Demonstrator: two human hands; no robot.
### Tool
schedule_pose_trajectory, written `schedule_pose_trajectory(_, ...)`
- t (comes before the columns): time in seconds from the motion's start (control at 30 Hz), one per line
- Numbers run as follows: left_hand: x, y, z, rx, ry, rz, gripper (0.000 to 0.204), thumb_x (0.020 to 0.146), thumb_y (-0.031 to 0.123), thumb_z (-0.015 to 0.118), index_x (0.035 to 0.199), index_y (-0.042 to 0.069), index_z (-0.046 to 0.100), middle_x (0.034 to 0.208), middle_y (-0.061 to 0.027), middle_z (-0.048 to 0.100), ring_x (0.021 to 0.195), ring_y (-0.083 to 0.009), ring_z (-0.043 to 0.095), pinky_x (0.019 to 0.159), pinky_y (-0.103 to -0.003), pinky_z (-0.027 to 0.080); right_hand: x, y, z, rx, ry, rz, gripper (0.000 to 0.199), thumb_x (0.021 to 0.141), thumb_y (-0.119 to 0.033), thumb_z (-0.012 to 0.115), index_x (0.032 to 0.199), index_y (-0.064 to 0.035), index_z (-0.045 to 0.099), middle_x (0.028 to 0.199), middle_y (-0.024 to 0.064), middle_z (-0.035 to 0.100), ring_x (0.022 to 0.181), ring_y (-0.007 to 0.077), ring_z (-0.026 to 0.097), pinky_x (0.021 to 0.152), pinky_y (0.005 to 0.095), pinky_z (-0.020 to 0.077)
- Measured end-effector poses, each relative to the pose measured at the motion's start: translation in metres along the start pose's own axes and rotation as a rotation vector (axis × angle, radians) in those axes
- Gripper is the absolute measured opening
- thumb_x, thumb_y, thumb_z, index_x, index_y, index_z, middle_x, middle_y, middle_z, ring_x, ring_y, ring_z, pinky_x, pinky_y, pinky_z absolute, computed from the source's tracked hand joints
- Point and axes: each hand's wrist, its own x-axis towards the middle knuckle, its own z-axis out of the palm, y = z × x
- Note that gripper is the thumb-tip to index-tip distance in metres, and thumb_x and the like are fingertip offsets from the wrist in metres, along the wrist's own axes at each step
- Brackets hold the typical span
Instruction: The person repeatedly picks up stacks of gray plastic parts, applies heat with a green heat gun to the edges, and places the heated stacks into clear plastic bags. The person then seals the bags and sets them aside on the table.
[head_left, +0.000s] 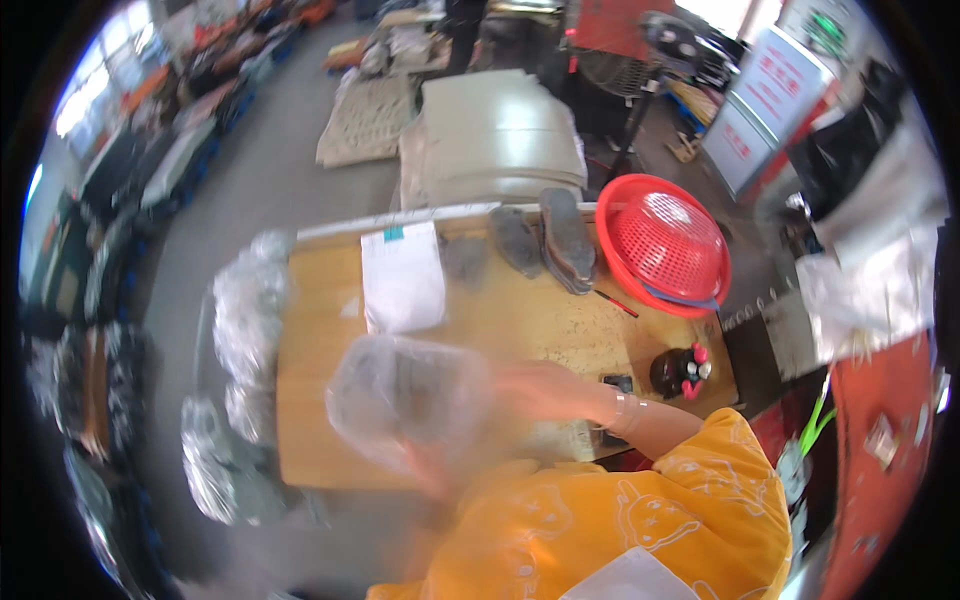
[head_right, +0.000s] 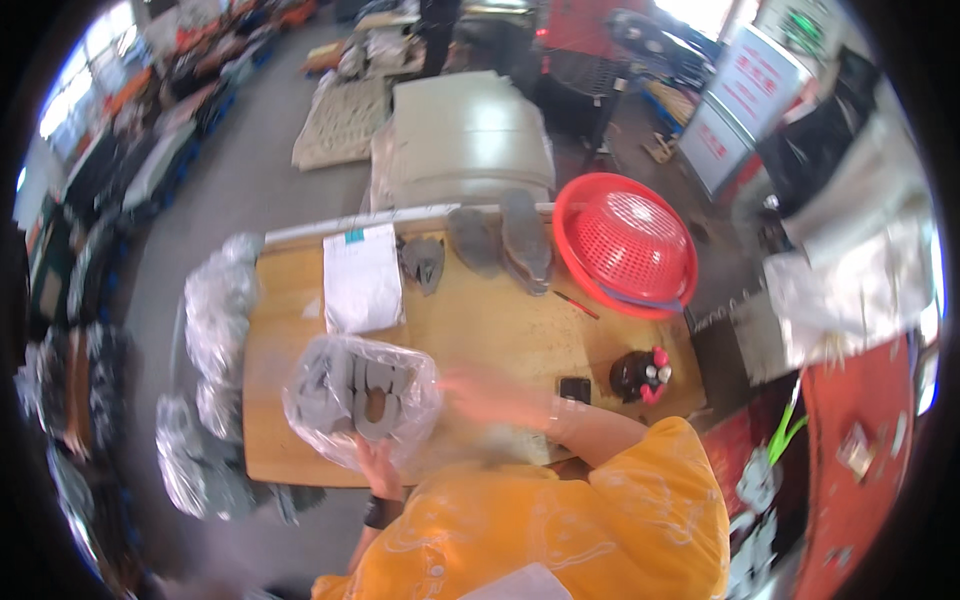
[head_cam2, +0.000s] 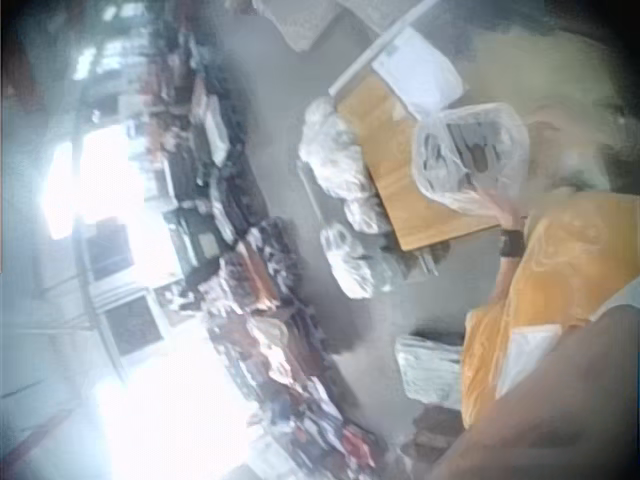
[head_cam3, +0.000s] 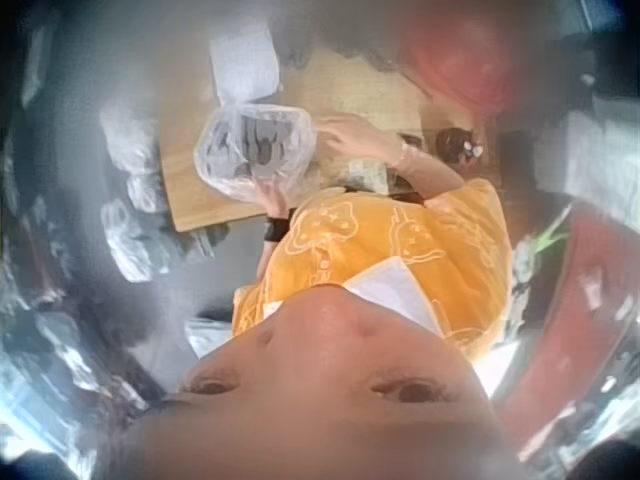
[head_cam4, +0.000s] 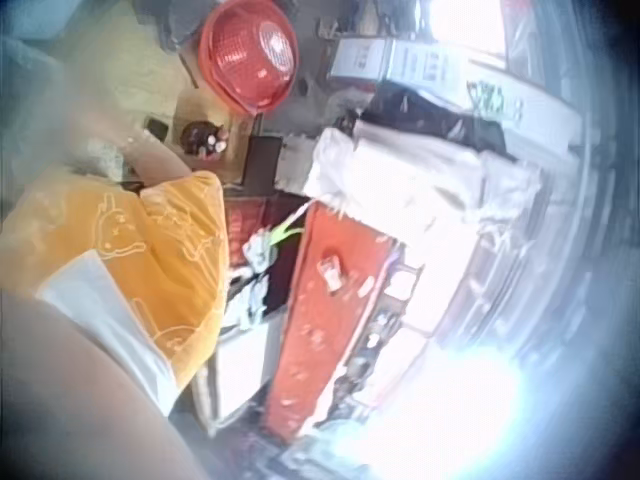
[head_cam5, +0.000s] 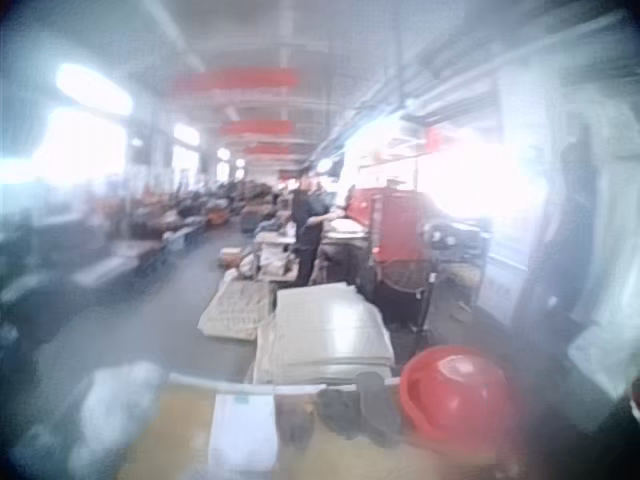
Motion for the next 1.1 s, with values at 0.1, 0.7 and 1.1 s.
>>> schedule_pose_trajectory(0.1,-0.006,0.017,0.002,0.309,-0.112,0.243,0.068,0.083,0.005,0.058,0.142,-0.002,0.025,0.144,-0.0135,0.025,0.130,-0.0244,0.030,0.109,-0.039,0.023,-0.070,-0.021,-0.024,-0.052,0.074,0.191,0.039,0.080,-0.014,0.058,0.119,-0.0095,0.055,0.112,0.0143,0.060,0.105,0.0327,0.055,0.089,0.0404,0.0452)
schedule_pose_trajectory(0.7,-0.146,0.035,0.103,0.364,-1.141,0.225,0.026,0.091,0.010,0.054,0.114,-0.002,0.053,0.112,-0.0119,0.058,0.105,-0.0188,0.056,0.091,-0.032,0.045,-0.333,-0.115,0.005,-0.115,0.601,0.788,0.031,0.075,-0.008,0.061,0.106,-0.0039,0.062,0.102,0.0179,0.064,0.097,0.0349,0.059,0.087,0.0401,0.0475)
schedule_pose_trajectory(1.1,-0.273,0.020,0.098,0.278,-1.200,-0.251,0.026,0.091,0.009,0.055,0.115,-0.002,0.055,0.106,-0.0099,0.062,0.100,-0.0152,0.059,0.089,-0.028,0.047,-0.529,-0.061,-0.068,-0.905,1.194,1.073,0.061,0.069,-0.008,0.070,0.126,-0.0104,0.049,0.137,0.0202,0.036,0.126,0.0399,0.034,0.103,0.0481,0.0314)
